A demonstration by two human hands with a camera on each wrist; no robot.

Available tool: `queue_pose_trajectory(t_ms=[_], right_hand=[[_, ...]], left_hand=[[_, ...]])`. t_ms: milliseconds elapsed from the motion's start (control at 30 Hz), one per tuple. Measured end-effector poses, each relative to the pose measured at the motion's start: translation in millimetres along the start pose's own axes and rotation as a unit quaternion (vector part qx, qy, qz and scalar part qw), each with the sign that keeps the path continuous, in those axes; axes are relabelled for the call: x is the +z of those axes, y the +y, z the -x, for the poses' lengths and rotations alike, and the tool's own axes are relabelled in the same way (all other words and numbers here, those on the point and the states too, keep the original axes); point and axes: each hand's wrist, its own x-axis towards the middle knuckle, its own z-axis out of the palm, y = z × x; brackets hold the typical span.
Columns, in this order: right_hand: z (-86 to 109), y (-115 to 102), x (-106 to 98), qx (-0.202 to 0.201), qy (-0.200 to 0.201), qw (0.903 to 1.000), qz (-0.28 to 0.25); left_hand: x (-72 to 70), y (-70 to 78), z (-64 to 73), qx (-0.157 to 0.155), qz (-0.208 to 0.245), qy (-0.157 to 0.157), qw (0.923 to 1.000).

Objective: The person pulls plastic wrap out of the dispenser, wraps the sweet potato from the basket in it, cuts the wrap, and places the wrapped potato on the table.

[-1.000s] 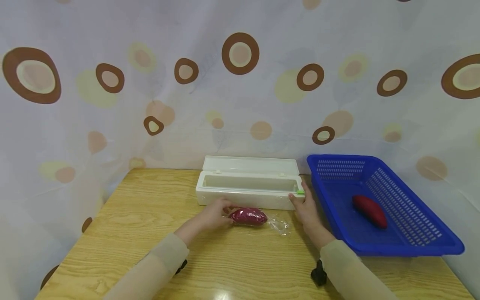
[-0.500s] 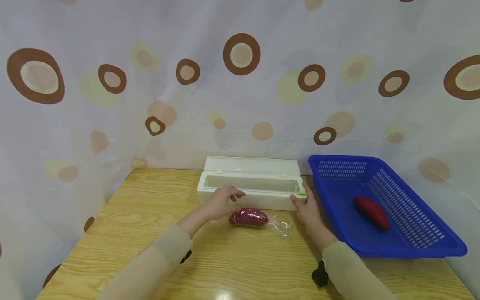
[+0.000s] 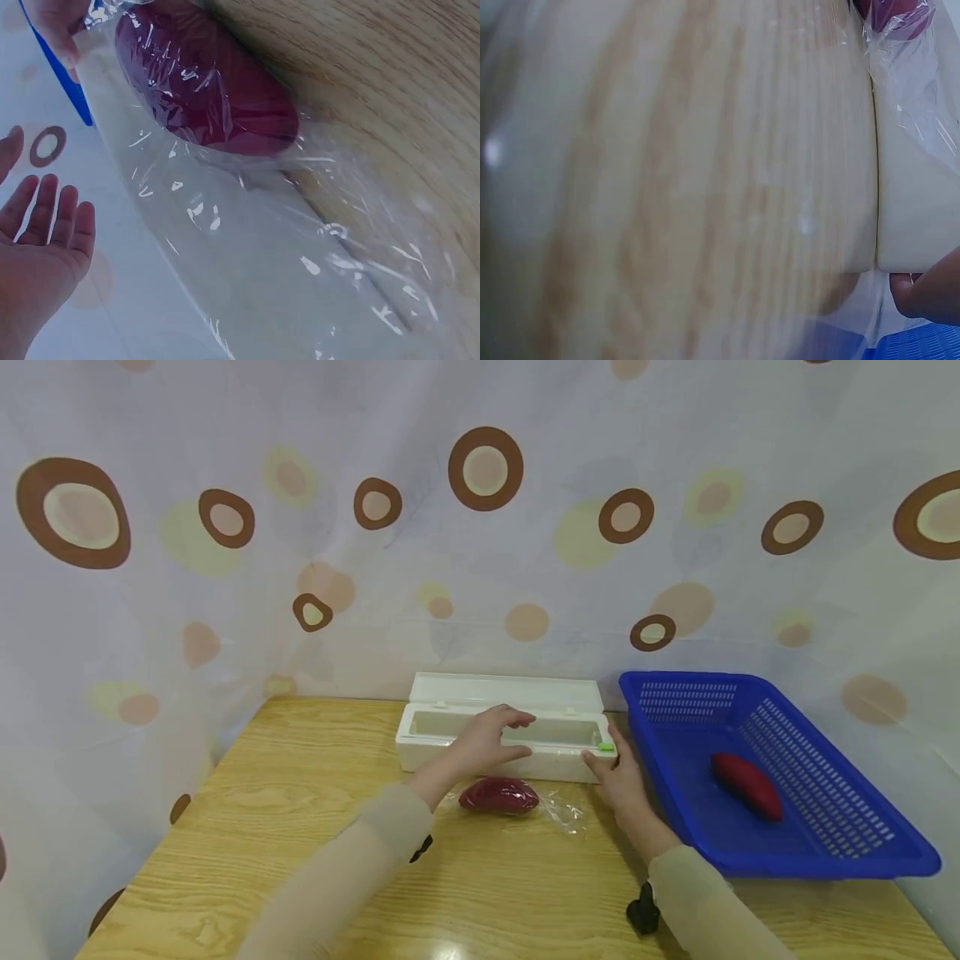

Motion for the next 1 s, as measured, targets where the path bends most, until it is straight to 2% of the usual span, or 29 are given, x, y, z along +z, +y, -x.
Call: queue_pose_trajectory(t_ms=[100,267,567,800,1000], right_hand=[[0.1,-0.2,-1.1,0.001,0.0,1.0,-0.001],[0.3,-0.1,-1.6,-0.005,0.006,1.0,-0.004],[-2.2,4.1,-1.9,-0.012,-0.003,0.9999,0.008],[-3.7,5.5,-3.9,-0.014,-0.019,0.9991,0.035],[-5.5,7.9,-6.8,-0.027,-0.024,0.9983,0.046]], left_hand=[[6.2,4.9,-9.4,0.01,0.015,0.004,0.9998],[18.1,10.5,-24.6,0.008,0.051,0.009,0.9986],[33.9,6.6,-46.0,-0.014,0.089,0.024,0.9956],[37.0,5.0,-53.1,-0.026,0.1,0.022,0.9944],[41.4,8.5,-55.5,-0.02,0.103,0.009,0.9945]])
